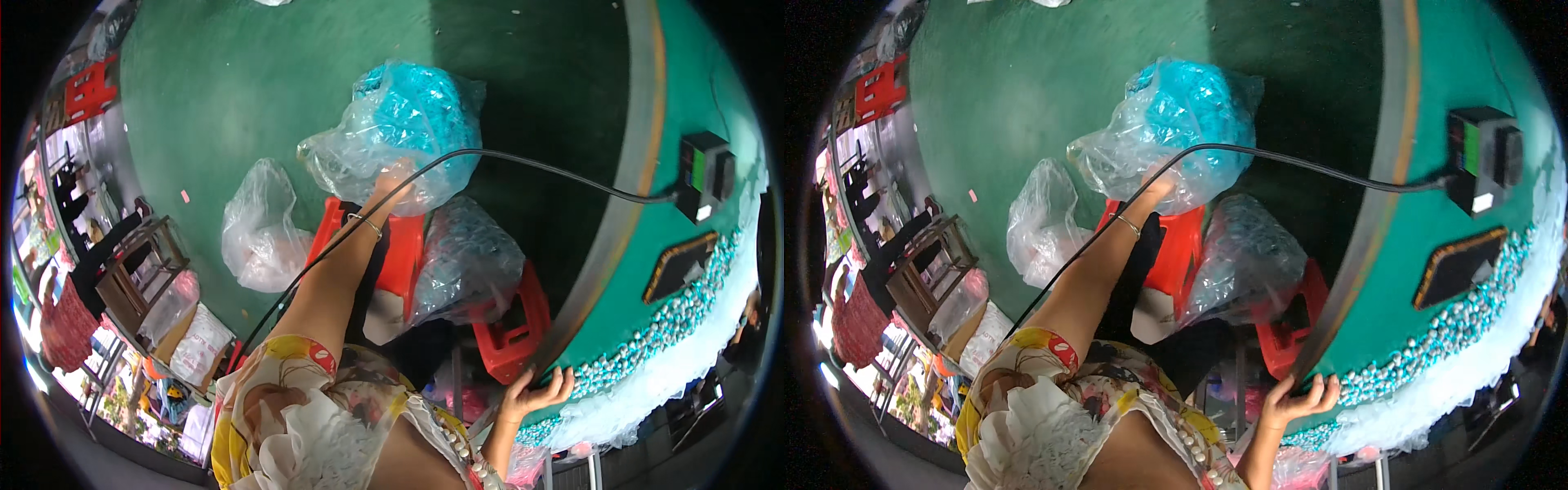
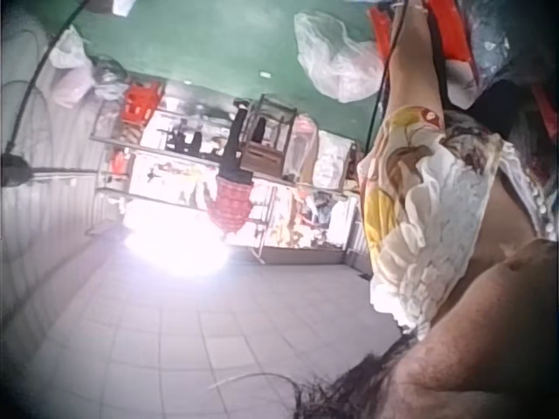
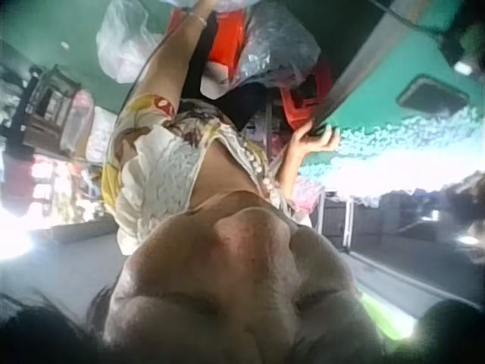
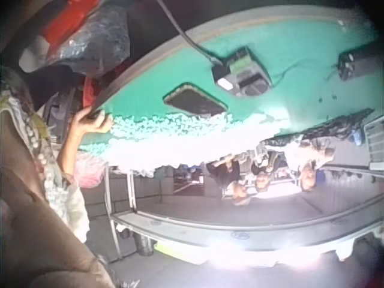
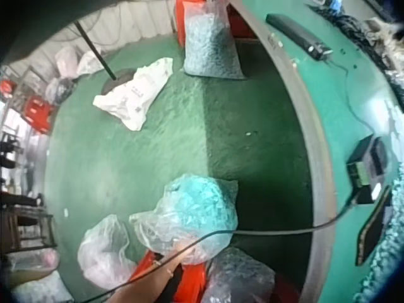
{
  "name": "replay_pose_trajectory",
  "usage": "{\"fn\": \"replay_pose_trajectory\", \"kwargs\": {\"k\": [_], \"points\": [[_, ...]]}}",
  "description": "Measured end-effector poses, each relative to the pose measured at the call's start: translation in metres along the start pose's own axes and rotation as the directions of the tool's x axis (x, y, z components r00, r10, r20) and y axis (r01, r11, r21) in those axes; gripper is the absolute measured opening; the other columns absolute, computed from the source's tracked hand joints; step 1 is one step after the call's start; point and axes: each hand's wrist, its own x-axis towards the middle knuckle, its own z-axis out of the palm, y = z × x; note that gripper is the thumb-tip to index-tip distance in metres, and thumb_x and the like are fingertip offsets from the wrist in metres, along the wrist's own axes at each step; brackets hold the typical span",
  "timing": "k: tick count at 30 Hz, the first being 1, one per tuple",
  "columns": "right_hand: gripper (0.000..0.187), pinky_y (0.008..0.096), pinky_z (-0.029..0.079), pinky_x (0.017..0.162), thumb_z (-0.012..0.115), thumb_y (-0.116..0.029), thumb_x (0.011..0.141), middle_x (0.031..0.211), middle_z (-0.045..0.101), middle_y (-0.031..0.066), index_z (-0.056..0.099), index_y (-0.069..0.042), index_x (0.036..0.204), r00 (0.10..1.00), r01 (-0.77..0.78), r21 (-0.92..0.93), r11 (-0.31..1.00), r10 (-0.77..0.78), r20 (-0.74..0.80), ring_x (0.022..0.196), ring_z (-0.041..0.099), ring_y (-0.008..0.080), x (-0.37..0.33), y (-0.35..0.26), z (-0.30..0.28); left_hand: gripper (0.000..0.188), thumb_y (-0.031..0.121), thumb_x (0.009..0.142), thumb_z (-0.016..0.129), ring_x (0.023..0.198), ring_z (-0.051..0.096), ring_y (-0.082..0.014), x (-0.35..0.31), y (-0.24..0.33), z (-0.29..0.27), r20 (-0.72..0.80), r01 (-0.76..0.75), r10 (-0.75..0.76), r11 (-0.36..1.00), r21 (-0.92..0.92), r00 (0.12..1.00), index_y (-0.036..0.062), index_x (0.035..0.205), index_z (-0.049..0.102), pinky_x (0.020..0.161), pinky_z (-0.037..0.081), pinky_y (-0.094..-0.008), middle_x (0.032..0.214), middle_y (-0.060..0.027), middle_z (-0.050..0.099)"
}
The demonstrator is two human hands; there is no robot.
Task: The person places small teal and white beads into clear plastic containers on a green table, then closes each container. Later, the person reaches into a large plastic bag and transfers a handful of teal beads onto the table.
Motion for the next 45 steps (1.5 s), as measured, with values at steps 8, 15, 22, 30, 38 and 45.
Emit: {"fn": "replay_pose_trajectory", "kwargs": {"k": [8, 15, 22, 30, 38, 45], "points": [[0.048, 0.0504, 0.030, 0.110, 0.062, -0.011, 0.093, 0.141, 0.034, 0.0241, 0.041, 0.000, 0.135, 1.000, 0.008, -0.054, 0.999, -0.006, 0.030, 0.130, 0.037, 0.0388, 0.000, -0.003, 0.000, 0.032, 0.021, 0.088, 0.054, 0.105, 0.063, -0.0379, -0.031, 0.003, -0.015, -0.039, -0.105, 0.102, 0.992, -0.076, 0.994, 0.0130, 0.117, 0.065, 0.088, 0.051, -0.0460, 0.112, -0.0202, 0.067], [0.046, 0.0522, 0.031, 0.108, 0.065, -0.008, 0.091, 0.137, 0.037, 0.0219, 0.043, -0.003, 0.131, 1.000, 0.018, -0.066, 0.998, -0.020, -0.024, 0.128, 0.039, 0.0383, -0.006, 0.007, 0.006, 0.045, 0.027, 0.076, 0.074, 0.090, 0.068, -0.0323, -0.040, 0.006, -0.012, -0.326, -0.277, 0.182, 0.921, -0.273, 0.928, 0.0107, 0.117, 0.066, 0.078, 0.054, -0.0416, 0.097, -0.0156, 0.071], [0.049, 0.0518, 0.034, 0.106, 0.066, -0.007, 0.084, 0.135, 0.039, 0.0226, 0.046, -0.002, 0.129, 0.998, 0.040, -0.095, 0.995, -0.044, -0.044, 0.123, 0.043, 0.0390, -0.001, -0.001, 0.005, 0.043, 0.006, 0.094, 0.052, 0.106, 0.062, -0.0224, -0.041, 0.011, -0.013, 0.038, -0.028, 0.080, 0.692, -0.721, 0.996, 0.0062, 0.137, 0.049, 0.090, 0.051, -0.0344, 0.121, -0.0108, 0.063], [0.051, 0.0495, 0.033, 0.105, 0.065, -0.005, 0.081, 0.133, 0.040, 0.0225, 0.046, -0.002, 0.128, 0.997, 0.040, -0.112, 0.993, -0.046, -0.059, 0.122, 0.041, 0.0384, 0.004, -0.004, 0.009, 0.052, 0.016, 0.082, 0.069, 0.089, 0.069, -0.0326, -0.047, 0.018, -0.012, -0.297, -0.323, 0.232, 0.893, -0.312, 0.927, 0.0178, 0.133, 0.054, 0.078, 0.054, -0.0425, 0.095, -0.0133, 0.071], [0.056, 0.0515, 0.030, 0.106, 0.064, -0.004, 0.076, 0.132, 0.041, 0.0232, 0.045, -0.002, 0.129, 0.999, 0.028, -0.100, 0.995, -0.031, -0.025, 0.122, 0.041, 0.0398, 0.004, 0.003, 0.009, 0.055, 0.031, 0.087, 0.063, 0.115, 0.060, -0.0368, -0.055, 0.042, -0.061, 0.018, -0.046, 0.058, 0.924, -0.379, 0.998, 0.0201, 0.139, 0.049, 0.098, 0.045, -0.0487, 0.131, -0.0149, 0.060], [0.054, 0.0528, 0.033, 0.102, 0.063, -0.005, 0.076, 0.131, 0.043, 0.0239, 0.047, -0.002, 0.127, 0.996, 0.046, -0.098, 0.994, -0.053, -0.071, 0.120, 0.042, 0.0420, 0.005, -0.003, 0.008, 0.058, 0.035, 0.090, 0.059, 0.120, 0.056, -0.0402, -0.054, 0.048, -0.066, 0.176, 0.080, -0.023, 0.944, -0.319, 0.984, 0.0207, 0.144, 0.042, 0.105, 0.040, -0.0495, 0.138, -0.0158, 0.054]]}}
